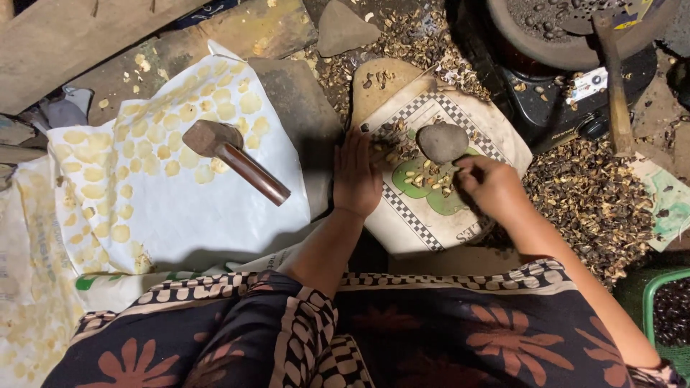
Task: Crack nut shells using a hammer and stone, and sort the processed nuts.
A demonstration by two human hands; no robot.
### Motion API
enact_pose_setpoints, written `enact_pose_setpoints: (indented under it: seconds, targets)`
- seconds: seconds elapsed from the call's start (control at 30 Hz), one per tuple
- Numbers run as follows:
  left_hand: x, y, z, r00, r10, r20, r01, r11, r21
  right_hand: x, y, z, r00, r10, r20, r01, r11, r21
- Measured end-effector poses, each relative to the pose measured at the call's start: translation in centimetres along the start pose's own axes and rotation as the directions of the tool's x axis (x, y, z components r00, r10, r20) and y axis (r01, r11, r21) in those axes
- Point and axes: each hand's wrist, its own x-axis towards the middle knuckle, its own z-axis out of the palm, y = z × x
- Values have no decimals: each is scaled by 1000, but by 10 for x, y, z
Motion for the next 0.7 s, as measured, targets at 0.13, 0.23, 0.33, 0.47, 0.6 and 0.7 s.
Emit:
enact_pose_setpoints:
  seconds: [0.13, 0.23, 0.33, 0.47, 0.6, 0.7]
  targets:
    - [0, 2, 0, 1000, 1, -7, -1, 1000, -12, -1, 11, -1, 994, 91, -53, -85, 990, 113]
    - [0, -5, 8, 1000, -3, -10, 3, 1000, -13, -7, 5, 14, 995, -63, -78, 68, 995, 72]
    - [-1, -2, 6, 1000, -2, -15, 2, 1000, -16, -11, 3, 28, 952, -280, -127, 257, 951, -173]
    - [0, -3, 5, 1000, -5, -12, 5, 1000, -10, -8, -12, 22, 980, -185, -75, 160, 952, -262]
    - [0, -3, 4, 1000, -1, -12, 1, 1000, -8, 2, -4, 15, 993, 109, 35, -108, 994, -13]
    - [2, -3, 5, 1000, 13, -25, -13, 1000, -6, 4, 4, 15, 994, 97, 41, -103, 979, 178]
